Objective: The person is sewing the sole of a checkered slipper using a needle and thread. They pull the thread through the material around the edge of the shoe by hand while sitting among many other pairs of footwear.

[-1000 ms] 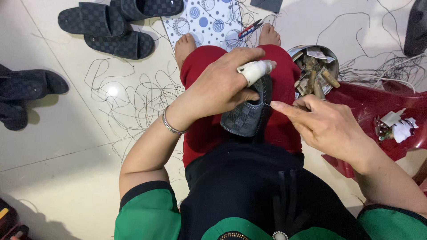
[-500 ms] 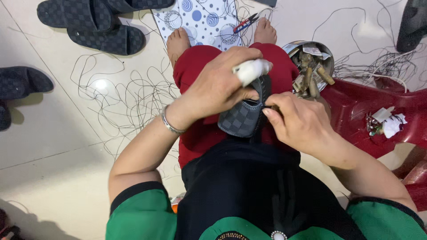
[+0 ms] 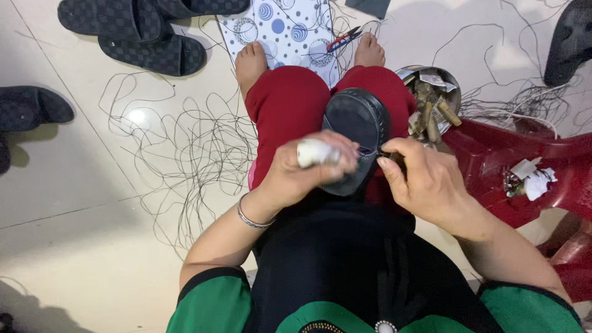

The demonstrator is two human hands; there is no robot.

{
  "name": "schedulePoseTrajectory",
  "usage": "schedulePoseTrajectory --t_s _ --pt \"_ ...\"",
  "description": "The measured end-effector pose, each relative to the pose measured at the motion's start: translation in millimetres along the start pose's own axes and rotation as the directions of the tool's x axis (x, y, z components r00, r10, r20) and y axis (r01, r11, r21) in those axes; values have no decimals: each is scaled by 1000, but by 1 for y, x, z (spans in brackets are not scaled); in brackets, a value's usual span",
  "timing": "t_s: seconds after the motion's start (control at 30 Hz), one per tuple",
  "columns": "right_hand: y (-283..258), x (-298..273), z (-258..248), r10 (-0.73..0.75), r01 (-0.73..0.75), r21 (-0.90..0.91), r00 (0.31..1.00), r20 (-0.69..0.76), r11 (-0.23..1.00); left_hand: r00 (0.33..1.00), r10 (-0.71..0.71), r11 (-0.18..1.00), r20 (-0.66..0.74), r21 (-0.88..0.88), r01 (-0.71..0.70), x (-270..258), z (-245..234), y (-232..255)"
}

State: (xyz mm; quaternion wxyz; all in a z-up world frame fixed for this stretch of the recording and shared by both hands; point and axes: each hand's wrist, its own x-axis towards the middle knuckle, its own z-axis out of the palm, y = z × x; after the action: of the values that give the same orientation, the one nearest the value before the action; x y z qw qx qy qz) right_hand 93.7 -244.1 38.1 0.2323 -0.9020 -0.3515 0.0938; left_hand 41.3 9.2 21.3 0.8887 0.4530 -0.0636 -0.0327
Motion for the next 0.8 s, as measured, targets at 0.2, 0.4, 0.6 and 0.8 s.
schedulePoseTrajectory --t_s 0.2,0.4,0.6,0.8 --pt "-17 17 -14 -101 117 73 975 -198 990 941 -204 719 -271 611 332 6 14 -1" --pt "7 33 -108 -37 -118 333 905 424 936 995 -96 556 -6 829 59 18 11 17" --pt "31 -13 -53 326 -507 514 854 405 692 931 -171 695 -322 631 346 -1 -2 -34" --pt "34 -1 10 332 -21 1000 943 16 9 909 -122 660 -398 652 373 -11 -11 -33"
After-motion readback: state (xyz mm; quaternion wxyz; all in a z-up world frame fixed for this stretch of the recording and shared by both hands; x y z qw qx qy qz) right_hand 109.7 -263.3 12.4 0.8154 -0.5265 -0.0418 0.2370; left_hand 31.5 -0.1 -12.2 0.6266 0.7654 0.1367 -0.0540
